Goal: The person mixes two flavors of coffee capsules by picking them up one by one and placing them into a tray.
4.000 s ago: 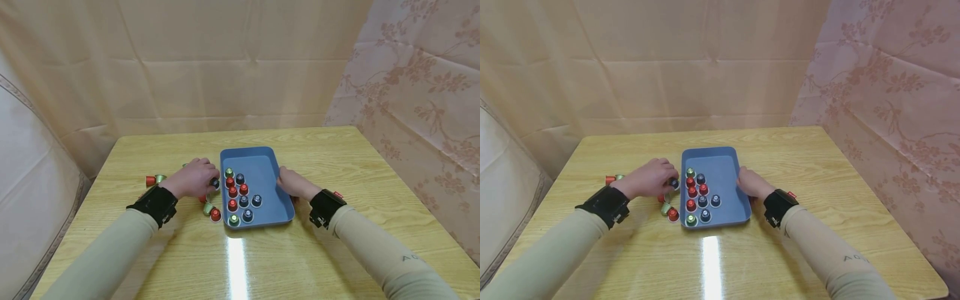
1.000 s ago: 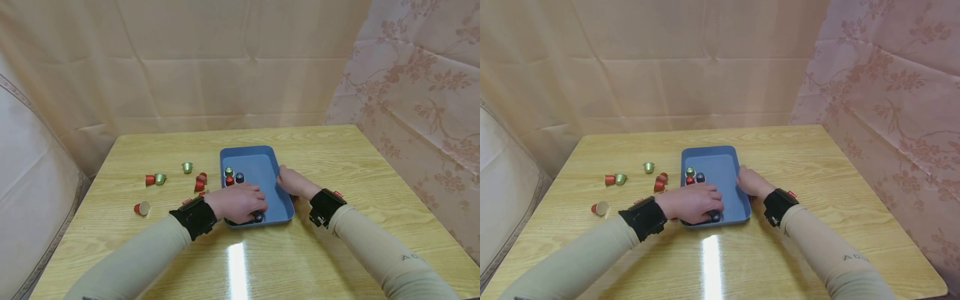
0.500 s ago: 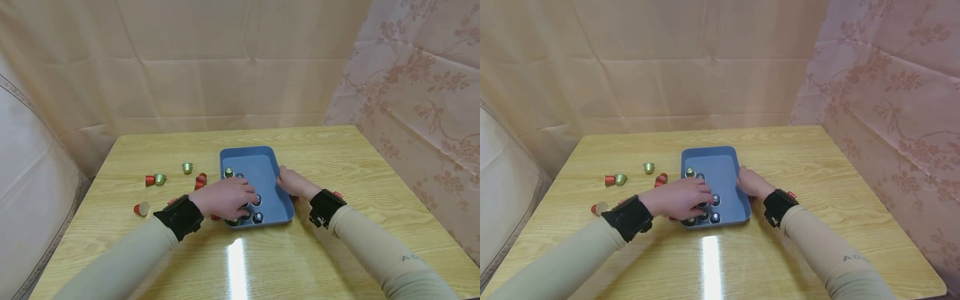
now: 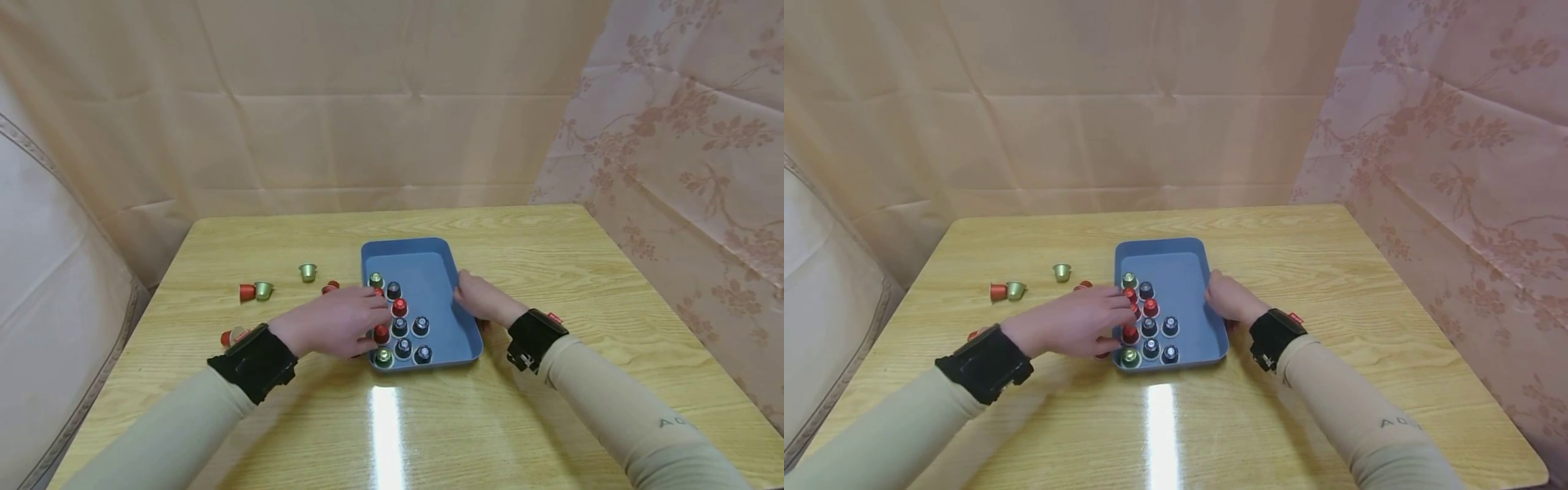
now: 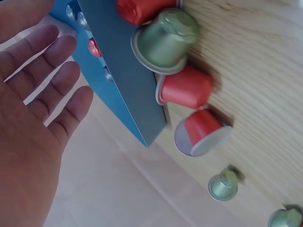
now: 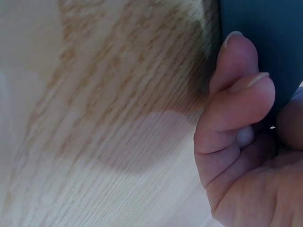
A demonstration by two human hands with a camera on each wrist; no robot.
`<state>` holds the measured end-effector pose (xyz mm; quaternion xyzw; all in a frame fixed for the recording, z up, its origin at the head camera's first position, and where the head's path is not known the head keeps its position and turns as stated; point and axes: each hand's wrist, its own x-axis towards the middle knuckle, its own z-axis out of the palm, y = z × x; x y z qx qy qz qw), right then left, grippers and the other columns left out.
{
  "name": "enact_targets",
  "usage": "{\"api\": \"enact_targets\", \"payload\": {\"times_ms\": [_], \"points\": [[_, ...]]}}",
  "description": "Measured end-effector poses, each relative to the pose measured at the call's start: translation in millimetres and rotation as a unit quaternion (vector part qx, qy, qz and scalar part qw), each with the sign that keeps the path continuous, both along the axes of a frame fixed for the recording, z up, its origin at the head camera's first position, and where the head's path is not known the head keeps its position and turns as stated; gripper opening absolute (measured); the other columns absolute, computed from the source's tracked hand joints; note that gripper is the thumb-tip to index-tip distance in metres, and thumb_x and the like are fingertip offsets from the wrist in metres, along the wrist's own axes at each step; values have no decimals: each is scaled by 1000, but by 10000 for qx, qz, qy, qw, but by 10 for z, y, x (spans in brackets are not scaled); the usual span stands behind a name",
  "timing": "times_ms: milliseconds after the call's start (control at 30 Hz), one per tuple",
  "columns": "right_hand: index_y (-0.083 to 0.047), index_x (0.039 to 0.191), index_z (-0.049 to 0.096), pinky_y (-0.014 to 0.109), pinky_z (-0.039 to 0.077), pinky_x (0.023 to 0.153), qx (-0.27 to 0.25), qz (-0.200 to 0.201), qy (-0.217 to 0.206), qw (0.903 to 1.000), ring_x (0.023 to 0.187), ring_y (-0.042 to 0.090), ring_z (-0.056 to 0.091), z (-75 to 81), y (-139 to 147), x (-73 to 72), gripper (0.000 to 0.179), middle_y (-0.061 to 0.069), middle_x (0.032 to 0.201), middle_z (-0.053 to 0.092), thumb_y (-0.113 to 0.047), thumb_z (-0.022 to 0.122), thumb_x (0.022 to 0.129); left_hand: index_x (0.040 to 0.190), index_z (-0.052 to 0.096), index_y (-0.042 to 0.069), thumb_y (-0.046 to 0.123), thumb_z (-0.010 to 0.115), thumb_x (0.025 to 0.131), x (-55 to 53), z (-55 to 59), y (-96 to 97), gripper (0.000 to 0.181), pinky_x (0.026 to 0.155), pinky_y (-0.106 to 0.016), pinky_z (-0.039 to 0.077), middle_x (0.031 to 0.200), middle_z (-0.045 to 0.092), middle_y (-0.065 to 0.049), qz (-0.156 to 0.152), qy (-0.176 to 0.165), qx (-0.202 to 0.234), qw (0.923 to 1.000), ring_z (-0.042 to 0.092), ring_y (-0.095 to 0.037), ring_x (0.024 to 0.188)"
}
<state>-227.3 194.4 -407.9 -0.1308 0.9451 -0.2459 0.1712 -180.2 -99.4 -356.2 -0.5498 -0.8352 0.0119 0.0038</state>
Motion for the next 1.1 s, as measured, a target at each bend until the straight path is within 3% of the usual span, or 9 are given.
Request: {"api": "enact_targets", "payload": {"times_ms": [167, 333, 467, 767, 1100], "points": [[11, 115, 35, 38, 49, 35, 34, 11, -15, 10000, 34, 23, 55, -4, 3, 2, 24, 18, 64, 58, -8, 31, 101, 108, 60, 14, 36, 71, 85, 33, -10, -101, 33, 81, -34, 46, 98, 63, 3, 184, -45, -7, 9998, 47, -17, 90], [11, 117, 34, 36, 49, 35, 90, -26, -44, 9999, 35, 22, 55, 5, -5, 3, 26, 17, 65, 58, -9, 31, 102, 102, 61, 15, 35, 73, 83, 54, -30, -185, 30, 78, -34, 45, 94, 60, 4, 359, -237, 142, 9990, 46, -16, 87], [12, 119, 33, 35, 49, 34, 95, -50, -66, 9999, 35, 22, 55, 22, -7, 6, 27, 17, 65, 58, -10, 31, 102, 99, 61, 16, 37, 73, 83, 54, -64, -221, 30, 76, -34, 44, 90, 55, 6, 422, -126, 106, 9990, 45, -16, 85], [13, 120, 32, 35, 48, 34, 59, -20, -46, 10000, 34, 23, 55, 17, 0, 14, 29, 17, 63, 57, -9, 30, 102, 107, 69, 20, 44, 76, 80, 36, -144, -253, 37, 83, -38, 46, 112, 63, 3, 559, -291, -21, 9980, 48, -17, 95], [12, 122, 32, 37, 49, 34, 38, -69, -89, 9999, 34, 23, 55, 10, 2, 11, 29, 17, 63, 58, -9, 29, 102, 101, 70, 20, 39, 75, 82, 18, -237, -279, 28, 78, -37, 45, 100, 63, 5, 393, 96, -65, 9992, 48, -17, 90]]}}
